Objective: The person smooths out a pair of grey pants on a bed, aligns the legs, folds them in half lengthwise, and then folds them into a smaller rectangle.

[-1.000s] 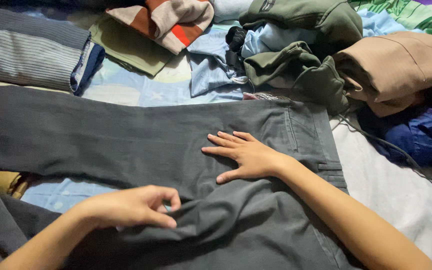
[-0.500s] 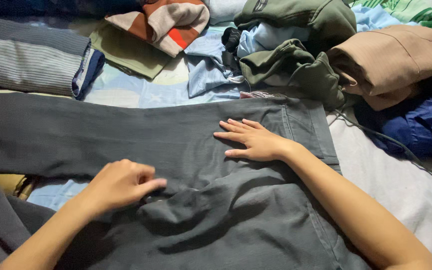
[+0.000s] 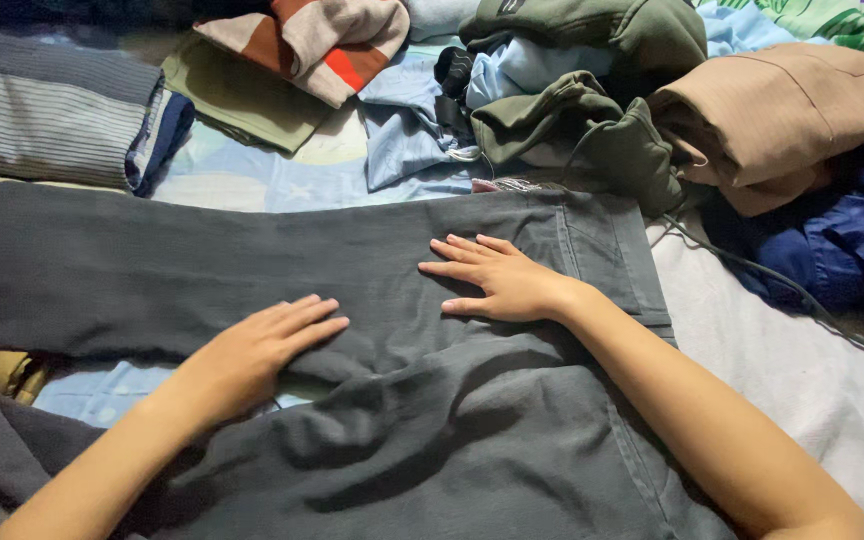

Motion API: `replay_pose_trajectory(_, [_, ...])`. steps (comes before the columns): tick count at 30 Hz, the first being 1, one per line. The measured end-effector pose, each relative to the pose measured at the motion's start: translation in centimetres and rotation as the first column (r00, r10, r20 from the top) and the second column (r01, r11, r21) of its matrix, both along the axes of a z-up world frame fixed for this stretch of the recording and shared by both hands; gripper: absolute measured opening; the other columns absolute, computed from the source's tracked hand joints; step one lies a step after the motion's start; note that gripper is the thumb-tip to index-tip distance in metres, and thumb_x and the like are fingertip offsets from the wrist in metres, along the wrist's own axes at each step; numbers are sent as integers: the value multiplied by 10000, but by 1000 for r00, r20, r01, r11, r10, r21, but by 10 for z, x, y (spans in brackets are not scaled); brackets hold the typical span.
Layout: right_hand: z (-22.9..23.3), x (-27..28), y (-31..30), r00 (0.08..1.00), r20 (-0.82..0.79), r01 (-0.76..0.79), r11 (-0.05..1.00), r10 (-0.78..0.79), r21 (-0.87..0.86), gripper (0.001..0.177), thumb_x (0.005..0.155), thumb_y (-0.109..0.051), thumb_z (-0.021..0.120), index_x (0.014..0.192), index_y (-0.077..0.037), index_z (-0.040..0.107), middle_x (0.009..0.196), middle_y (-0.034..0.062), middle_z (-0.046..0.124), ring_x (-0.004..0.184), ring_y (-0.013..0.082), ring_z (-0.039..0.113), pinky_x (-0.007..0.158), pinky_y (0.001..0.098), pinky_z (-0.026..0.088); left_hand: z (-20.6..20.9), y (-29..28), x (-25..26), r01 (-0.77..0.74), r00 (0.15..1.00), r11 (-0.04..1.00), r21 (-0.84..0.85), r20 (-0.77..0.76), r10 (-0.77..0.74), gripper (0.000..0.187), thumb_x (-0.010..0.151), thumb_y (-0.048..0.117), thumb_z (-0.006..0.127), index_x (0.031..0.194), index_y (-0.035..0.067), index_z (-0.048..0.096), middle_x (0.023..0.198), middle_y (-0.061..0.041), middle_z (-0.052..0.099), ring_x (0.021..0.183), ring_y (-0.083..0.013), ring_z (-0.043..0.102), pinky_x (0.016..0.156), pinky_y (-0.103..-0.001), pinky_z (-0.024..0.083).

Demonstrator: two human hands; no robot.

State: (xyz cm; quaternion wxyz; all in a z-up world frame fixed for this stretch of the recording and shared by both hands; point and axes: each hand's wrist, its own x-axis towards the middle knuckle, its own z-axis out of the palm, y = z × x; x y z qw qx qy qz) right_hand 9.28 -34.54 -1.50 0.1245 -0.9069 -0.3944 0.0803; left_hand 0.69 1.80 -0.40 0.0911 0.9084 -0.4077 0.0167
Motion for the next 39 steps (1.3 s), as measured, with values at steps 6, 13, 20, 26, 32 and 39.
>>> replay_pose_trajectory(6, [-3,6,-1,999,-50,1,1000,-2,-5,691,951,-610,523,1571,-343,374,1703,49,201,1579,216,116,1257,449,63,4,5,0,-189,981,936,295,10,195,1056,694,-31,663,1611,297,255,1675,-77,252,1512,-327,267,1130,-579,282])
replay_pose_trajectory(13, [-3,6,-4,999,-51,-12,1000,13,10,696,953,-620,507,1576,-341,370,1707,50,203,1586,213,113,1263,443,73,4,61,23,-270,963,920,286,96,253,1070,709,-92,608,1615,356,258,1686,-25,301,1470,-221,356,1166,-402,381])
replay_pose_trajectory(20, [-1,13,-10,996,-81,-25,1000,24,-9,692,964,-618,483,1579,-330,351,1711,36,192,1588,203,97,1262,431,62,-2,82,32,-452,860,738,501,24,511,1181,748,-106,634,1631,445,75,1720,30,76,1559,-240,135,1209,-562,257])
replay_pose_trajectory(26, [1,35,-42,992,71,116,987,-109,-107,682,974,-618,442,1589,-354,315,1705,50,180,1572,213,109,1236,463,62,-11,85,37,-456,786,609,649,-26,617,1239,774,-110,641,1601,448,-94,1737,45,-123,1595,-238,-52,1249,-601,140])
replay_pose_trajectory(32, [6,55,-102,887,158,445,894,-433,-53,630,992,-583,432,1548,-287,421,1607,132,379,1494,291,320,1199,493,194,-11,114,52,-444,700,780,441,-373,609,1162,761,105,733,1628,466,50,1723,46,-123,1594,-225,-155,1256,-578,-34])
replay_pose_trajectory(39, [12,61,-129,780,262,539,822,-569,182,582,974,-530,602,1237,-13,648,1223,287,672,1130,439,637,958,467,503,-41,106,126,-564,824,826,-18,-79,561,606,902,305,641,1480,240,469,1634,-87,358,1507,-321,286,1182,-563,241])
